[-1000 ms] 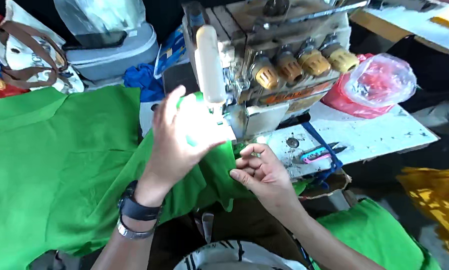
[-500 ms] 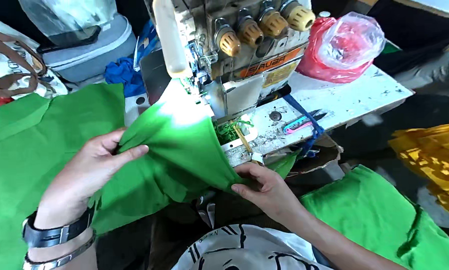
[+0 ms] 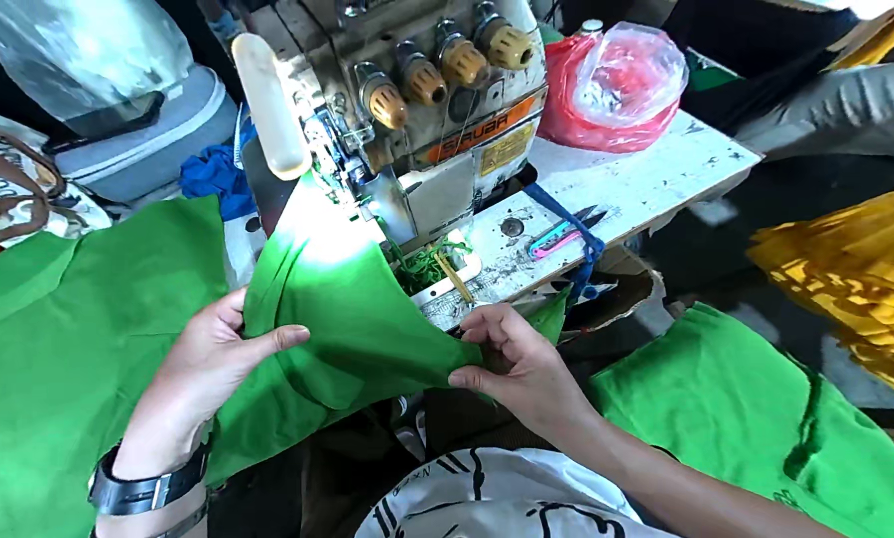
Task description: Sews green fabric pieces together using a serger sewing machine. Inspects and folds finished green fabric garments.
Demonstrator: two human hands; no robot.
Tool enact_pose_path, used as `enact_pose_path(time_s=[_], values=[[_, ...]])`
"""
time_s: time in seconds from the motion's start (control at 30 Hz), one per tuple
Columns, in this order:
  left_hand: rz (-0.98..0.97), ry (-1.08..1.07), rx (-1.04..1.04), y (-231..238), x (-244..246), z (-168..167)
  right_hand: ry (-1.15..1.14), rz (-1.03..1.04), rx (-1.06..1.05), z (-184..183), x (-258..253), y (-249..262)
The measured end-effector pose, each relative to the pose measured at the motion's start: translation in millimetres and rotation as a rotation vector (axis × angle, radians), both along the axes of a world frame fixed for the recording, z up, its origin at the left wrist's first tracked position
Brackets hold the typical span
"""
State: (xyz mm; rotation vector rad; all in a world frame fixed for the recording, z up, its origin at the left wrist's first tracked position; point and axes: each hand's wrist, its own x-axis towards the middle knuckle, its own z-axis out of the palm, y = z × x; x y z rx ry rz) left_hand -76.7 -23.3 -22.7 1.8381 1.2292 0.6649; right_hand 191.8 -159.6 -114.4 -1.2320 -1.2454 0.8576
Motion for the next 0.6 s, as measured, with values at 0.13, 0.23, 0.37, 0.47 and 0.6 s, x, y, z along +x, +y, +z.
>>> enact_pose_path(time_s=[0.13,0.23,0.37,0.47,0.6], values=[[-0.012,-0.062,-0.041,0,0,-2,0.031,0.005,0.001,0,2,-2],[0.026,-0.076,-0.100,-2,5,-1,0.035,0.004,0.042,1,1,-2],[0.033,-0.104,-0.162,-3,3,2,0.023,0.005,0.058,5,1,-2],[0.011,-0.103,-0.096,-4,0,12,0.008,0.021,0.073,9,3,-1],[0.002,-0.080,-0.002,-1,1,17,-0.045,-0.005,0.081,11,4,-1]])
